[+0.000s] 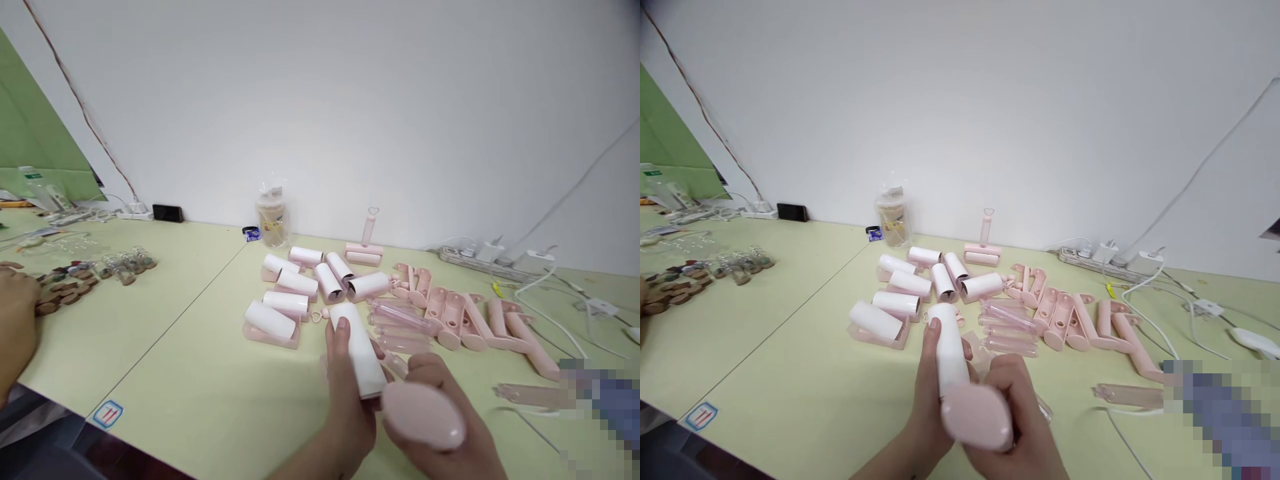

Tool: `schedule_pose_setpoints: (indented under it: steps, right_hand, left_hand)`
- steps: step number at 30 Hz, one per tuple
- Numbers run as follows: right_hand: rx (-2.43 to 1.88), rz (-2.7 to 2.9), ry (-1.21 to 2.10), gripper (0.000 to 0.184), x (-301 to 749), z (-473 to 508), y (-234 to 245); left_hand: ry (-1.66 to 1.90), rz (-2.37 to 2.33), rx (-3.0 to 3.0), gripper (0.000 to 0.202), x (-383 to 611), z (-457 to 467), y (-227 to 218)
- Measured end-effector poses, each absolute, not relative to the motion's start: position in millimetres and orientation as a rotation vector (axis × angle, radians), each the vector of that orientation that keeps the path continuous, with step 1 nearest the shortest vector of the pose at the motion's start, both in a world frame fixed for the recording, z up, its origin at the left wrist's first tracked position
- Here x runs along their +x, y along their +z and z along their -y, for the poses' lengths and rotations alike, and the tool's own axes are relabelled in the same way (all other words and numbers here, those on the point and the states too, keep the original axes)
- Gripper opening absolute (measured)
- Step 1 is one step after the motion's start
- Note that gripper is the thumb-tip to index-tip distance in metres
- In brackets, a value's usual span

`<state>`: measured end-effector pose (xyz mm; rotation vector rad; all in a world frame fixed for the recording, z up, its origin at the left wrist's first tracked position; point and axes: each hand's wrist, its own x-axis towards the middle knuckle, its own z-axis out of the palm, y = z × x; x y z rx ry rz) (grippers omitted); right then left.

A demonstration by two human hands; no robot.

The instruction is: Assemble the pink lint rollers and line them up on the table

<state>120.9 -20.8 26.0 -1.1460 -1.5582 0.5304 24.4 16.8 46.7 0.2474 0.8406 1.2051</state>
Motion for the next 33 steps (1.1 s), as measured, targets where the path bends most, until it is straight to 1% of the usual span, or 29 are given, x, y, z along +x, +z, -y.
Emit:
schedule_pose_setpoints:
  steps: [2,4,6,10,15,18,21,23,27,33]
  right_hand:
    - [-1.162,1.423,0.799,0.023,125.8,17.5,34.7]
    - [-1.148,1.367,0.96,0.031,127.9,14.4,42.7]
    - [-1.198,1.335,0.977,0.034,124.5,12.8,48.0]
    - [-1.422,1.19,0.874,0.03,109.8,11.8,46.9]
    - [-1.463,1.038,0.916,0.042,105.5,6.0,37.8]
    - [-1.447,0.979,1.02,0.045,106.3,3.9,40.6]
    - [-1.413,0.891,1.119,0.041,103.7,5.2,49.2]
    - [-1.409,0.826,1.19,0.04,101.4,6.4,54.4]
    - [-1.424,0.71,1.351,0.043,99.7,6.7,56.1]
    - [-1.378,0.623,1.381,0.041,100.2,6.3,54.3]
  left_hand:
    - [1.205,-0.829,0.305,0.043,23.8,-17.6,44.4]
    - [1.237,-0.828,0.381,0.041,23.5,-18.1,41.6]
    - [1.263,-0.833,0.441,0.041,23.8,-17.4,39.5]
    - [1.32,-0.837,0.455,0.05,26.6,-11.5,41.0]
    - [1.335,-0.899,0.464,0.068,30.9,-6.4,42.1]
    - [1.319,-0.959,0.473,0.068,30.8,-8.1,38.0]
    - [1.294,-0.969,0.492,0.067,29.4,-9.9,35.6]
    - [1.281,-0.953,0.503,0.069,28.6,-9.9,36.4]
    - [1.234,-0.953,0.476,0.072,27.3,-7.7,41.1]
    - [1.155,-0.883,0.48,0.074,26.8,-8.3,41.0]
